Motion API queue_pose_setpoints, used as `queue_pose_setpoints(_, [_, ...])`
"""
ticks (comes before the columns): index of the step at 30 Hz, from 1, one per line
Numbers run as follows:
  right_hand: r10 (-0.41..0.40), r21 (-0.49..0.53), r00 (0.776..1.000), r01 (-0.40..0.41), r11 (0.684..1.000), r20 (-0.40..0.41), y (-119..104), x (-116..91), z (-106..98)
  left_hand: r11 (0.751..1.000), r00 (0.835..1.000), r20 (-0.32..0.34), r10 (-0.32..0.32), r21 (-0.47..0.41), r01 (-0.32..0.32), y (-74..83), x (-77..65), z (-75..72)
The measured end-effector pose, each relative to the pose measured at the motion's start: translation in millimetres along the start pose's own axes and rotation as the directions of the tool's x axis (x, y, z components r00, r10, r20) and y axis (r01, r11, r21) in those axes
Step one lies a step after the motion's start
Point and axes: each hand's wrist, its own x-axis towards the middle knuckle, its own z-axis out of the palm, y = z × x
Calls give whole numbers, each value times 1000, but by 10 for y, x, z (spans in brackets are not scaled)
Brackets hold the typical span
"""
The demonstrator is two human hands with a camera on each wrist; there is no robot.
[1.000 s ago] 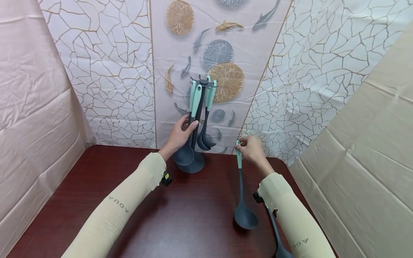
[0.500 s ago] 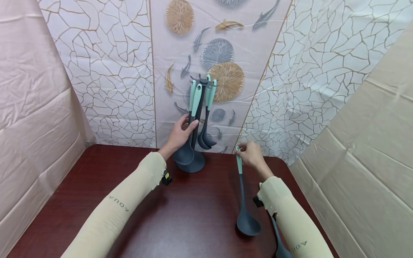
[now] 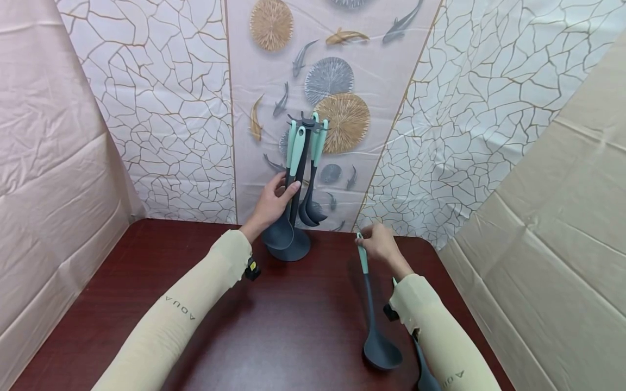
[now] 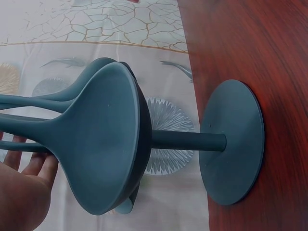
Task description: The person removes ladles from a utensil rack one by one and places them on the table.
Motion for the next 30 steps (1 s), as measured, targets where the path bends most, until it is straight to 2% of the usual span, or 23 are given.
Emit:
queue_pose_setpoints(4, [-17, -31, 1000, 17, 999, 12, 33, -32, 34, 1000, 1000, -1, 8, 14, -8, -4, -1, 5])
queue_pose_setpoints(18, [24, -43, 996, -20, 999, 82, 142, -143, 158, 1000, 1000, -12, 6, 13, -6, -11, 7, 5])
queue_pose_setpoints(24, [55, -6, 993, -54, 999, 106, 189, -200, 201, 1000, 1000, -7, 13, 14, -13, -8, 5, -1])
queue_pose_setpoints(30, [112, 76, 984, -123, 989, 135, 222, -249, 263, 1000, 1000, -6, 17, 19, -17, -24, 13, 0])
